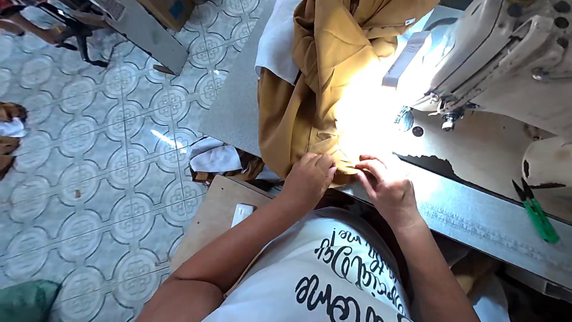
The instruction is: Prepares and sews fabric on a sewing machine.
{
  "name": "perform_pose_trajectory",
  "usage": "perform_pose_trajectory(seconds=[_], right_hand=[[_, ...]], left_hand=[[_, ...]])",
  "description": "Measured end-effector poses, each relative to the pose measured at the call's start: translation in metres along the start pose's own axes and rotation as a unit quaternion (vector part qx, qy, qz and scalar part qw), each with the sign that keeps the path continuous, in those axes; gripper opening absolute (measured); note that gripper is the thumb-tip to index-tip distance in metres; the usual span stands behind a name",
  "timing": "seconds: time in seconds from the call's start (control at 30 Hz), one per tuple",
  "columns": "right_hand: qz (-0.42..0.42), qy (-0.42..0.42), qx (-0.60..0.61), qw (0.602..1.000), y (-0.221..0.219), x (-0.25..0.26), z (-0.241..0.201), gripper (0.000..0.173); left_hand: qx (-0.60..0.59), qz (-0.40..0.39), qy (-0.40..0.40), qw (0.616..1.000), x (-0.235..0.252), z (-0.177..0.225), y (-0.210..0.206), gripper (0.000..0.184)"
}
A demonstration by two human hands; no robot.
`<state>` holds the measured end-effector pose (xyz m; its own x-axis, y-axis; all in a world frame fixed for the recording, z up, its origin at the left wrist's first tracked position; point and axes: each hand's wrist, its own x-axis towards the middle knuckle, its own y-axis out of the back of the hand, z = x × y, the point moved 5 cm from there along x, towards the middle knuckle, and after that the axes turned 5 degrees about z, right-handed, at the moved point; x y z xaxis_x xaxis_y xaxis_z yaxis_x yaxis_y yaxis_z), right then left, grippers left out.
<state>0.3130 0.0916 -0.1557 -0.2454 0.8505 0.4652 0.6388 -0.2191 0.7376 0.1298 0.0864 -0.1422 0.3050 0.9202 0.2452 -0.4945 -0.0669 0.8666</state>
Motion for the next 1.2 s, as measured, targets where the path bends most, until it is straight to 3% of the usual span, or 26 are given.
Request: perform_pose_trajectory(seconds=[0.17, 0.27, 0.33, 0.47, 0.6, 0.73, 0.93, 1.1, 1.2], right_hand=[[0.026, 0.002, -0.064, 0.998, -0.004, 0.003, -0.003, 0.017], [0.022, 0.022, -0.11, 0.993, -0.004, 0.007, -0.004, 0.016], [0.035, 0.02, -0.133, 0.99, -0.003, 0.009, -0.003, 0.014], [0.059, 0.0, -0.138, 0.989, -0.002, 0.009, -0.004, 0.015], [0.055, -0.016, -0.19, 0.98, -0.002, 0.008, -0.001, 0.01], [0.042, -0.066, -0.198, 0.977, 0.006, 0.01, -0.006, 0.023], [0.116, -0.05, -0.188, 0.974, 0.014, 0.012, -0.021, 0.01], [0.135, -0.063, -0.205, 0.967, 0.019, 0.014, -0.018, 0.008], [0.105, -0.098, -0.148, 0.978, 0.025, 0.016, -0.018, 0.015]], left_hand=[[0.014, 0.042, -0.006, 0.999, -0.002, 0.001, -0.005, 0.02], [-0.002, 0.046, -0.017, 0.999, -0.005, -0.001, -0.009, 0.046], [0.001, 0.055, -0.025, 0.998, -0.007, -0.001, -0.011, 0.053], [-0.038, 0.066, -0.024, 0.997, -0.006, -0.003, -0.003, 0.024], [0.008, 0.09, -0.03, 0.996, -0.011, -0.009, 0.0, 0.025], [0.033, 0.093, 0.022, 0.995, -0.011, -0.016, 0.011, 0.036], [-0.105, 0.077, 0.162, 0.978, -0.001, -0.035, 0.034, 0.028], [-0.004, 0.18, 0.079, 0.981, 0.004, -0.026, 0.053, 0.033], [-0.007, 0.225, 0.034, 0.974, 0.003, -0.023, 0.054, 0.027]])
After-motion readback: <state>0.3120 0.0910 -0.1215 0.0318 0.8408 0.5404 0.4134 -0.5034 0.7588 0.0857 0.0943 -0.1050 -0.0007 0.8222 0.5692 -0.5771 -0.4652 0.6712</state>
